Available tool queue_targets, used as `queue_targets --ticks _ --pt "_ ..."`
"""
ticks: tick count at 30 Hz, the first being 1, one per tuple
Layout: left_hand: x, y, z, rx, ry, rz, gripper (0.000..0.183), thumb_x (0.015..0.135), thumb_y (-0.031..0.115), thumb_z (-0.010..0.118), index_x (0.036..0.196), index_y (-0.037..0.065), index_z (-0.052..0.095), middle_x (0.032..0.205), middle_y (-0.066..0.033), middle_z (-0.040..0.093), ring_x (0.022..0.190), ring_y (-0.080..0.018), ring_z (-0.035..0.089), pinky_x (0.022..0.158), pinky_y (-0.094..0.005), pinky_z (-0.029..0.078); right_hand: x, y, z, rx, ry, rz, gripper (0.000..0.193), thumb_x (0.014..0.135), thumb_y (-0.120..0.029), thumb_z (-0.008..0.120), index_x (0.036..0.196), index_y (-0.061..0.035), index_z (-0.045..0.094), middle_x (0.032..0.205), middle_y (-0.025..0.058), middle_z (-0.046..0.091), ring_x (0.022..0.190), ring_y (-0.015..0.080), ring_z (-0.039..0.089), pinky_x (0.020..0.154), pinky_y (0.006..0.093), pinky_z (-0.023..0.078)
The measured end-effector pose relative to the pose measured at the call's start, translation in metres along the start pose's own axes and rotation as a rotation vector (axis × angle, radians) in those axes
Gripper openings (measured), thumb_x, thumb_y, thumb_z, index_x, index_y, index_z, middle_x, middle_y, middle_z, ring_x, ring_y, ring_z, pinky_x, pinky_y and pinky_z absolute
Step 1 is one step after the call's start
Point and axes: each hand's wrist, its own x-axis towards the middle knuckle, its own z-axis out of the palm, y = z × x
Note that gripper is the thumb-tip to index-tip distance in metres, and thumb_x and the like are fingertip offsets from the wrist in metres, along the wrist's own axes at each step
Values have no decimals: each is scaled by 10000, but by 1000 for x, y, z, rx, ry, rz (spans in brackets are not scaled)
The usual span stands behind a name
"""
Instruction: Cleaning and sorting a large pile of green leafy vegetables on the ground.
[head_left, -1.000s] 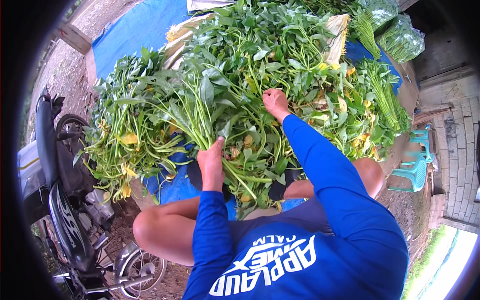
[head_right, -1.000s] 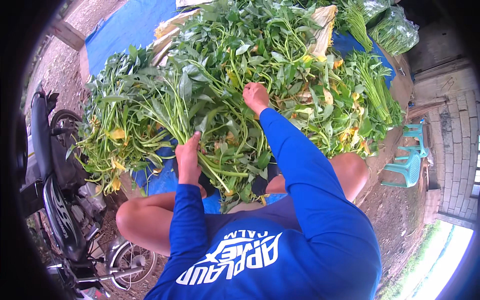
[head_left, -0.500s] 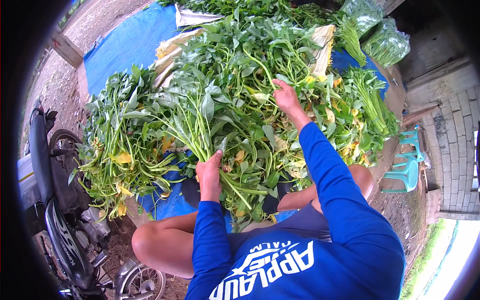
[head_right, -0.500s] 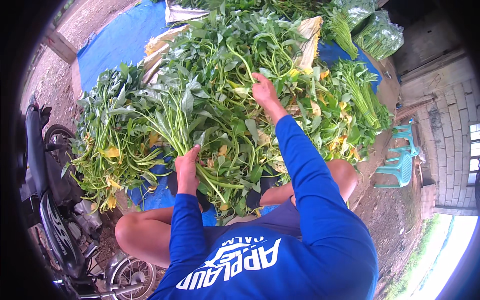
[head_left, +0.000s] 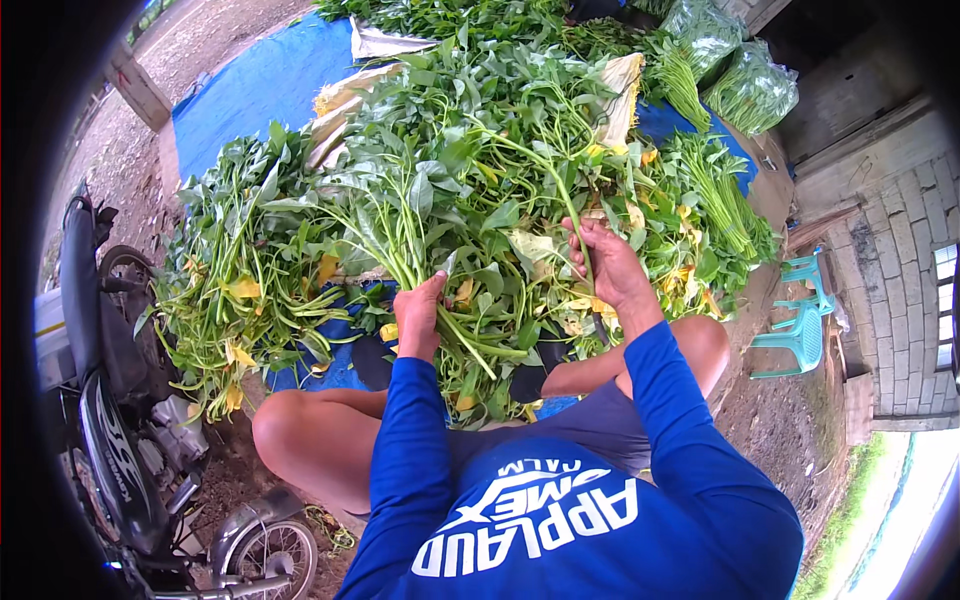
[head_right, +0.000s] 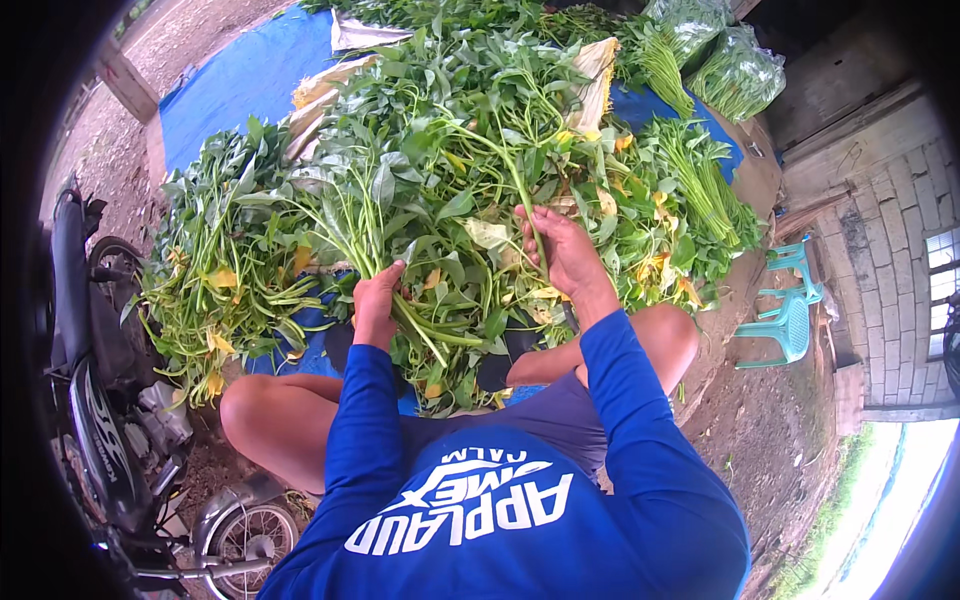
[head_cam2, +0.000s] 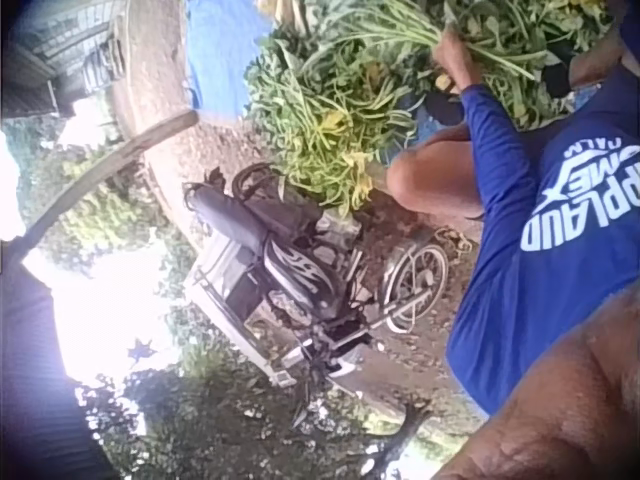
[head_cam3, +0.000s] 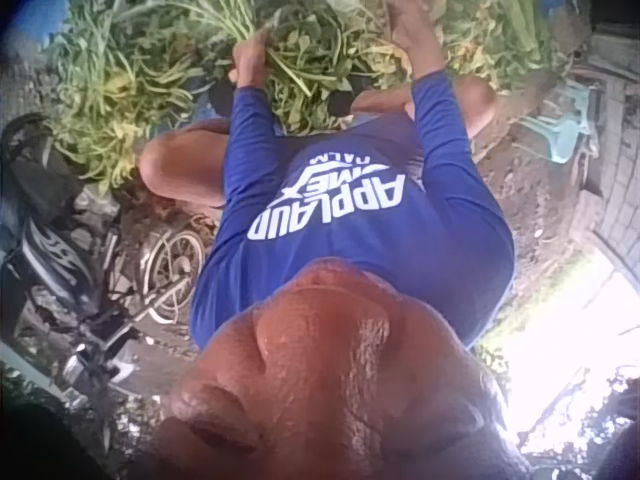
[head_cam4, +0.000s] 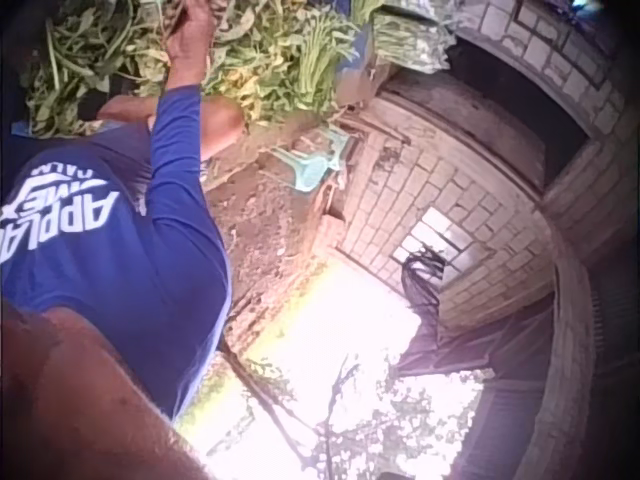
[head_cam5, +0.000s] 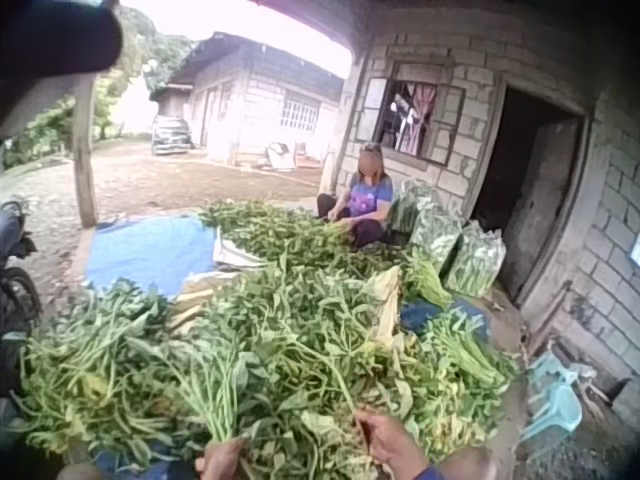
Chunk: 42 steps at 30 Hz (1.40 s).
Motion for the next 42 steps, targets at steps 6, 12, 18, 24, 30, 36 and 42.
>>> queue_targets --ticks 6,12,18,24,30,36,42 --pt "1 -9 -1 -46 31 9 279 902 237 828 884 -18 718 721 -33 601 586 -152 583 539 -298 512 -38 28 14 60 6 -36 336 1065 -171 579 1377 -51 611 934 -6 613 701 79 546 535 212 438" --pt "-3 -16 -2 10 44 24 390 882 369 847 878 7 702 687 -15 556 554 -152 577 516 -308 486 -55 26 39 -206 94 -231 320 1064 -171 609 1358 -47 639 917 -11 631 642 52 534 485 186 395" --pt "7 -30 -4 52 8 16 607 891 602 763 926 0 693 675 -68 609 542 -175 574 528 -363 496 -57 73 66 -480 59 94 307 1058 -174 600 1336 -56 655 862 -40 605 577 23 484 465 176 358" --pt "16 -66 -17 -203 -204 -238 695 875 556 803 1231 -19 644 912 -92 705 728 -203 686 676 -399 599 -45 144 49 -627 -62 468 322 1070 -198 555 1333 -41 654 832 -43 578 568 37 475 472 196 365" --pt "11 -69 -20 -100 -191 -279 700 848 467 853 1247 -68 641 1005 -149 738 805 -239 723 760 -404 625 -35 160 43 -937 -231 442 298 1059 -199 570 1254 -10 694 796 -19 612 639 57 506 573 231 416" --pt "28 -80 -12 -46 -183 -211 406 885 310 805 1101 -16 697 902 -96 734 747 -218 709 701 -392 614 -35 190 23 -928 -224 303 345 985 -128 658 1314 -24 641 858 27 673 750 115 602 672 268 485" --pt "32 -47 -14 -199 -83 -23 302 907 278 762 1029 13 687 810 -73 671 642 -205 663 604 -393 610 -76 129 40 -582 -93 253 445 924 -55 745 1333 4 580 832 18 648 726 110 627 678 264 518"
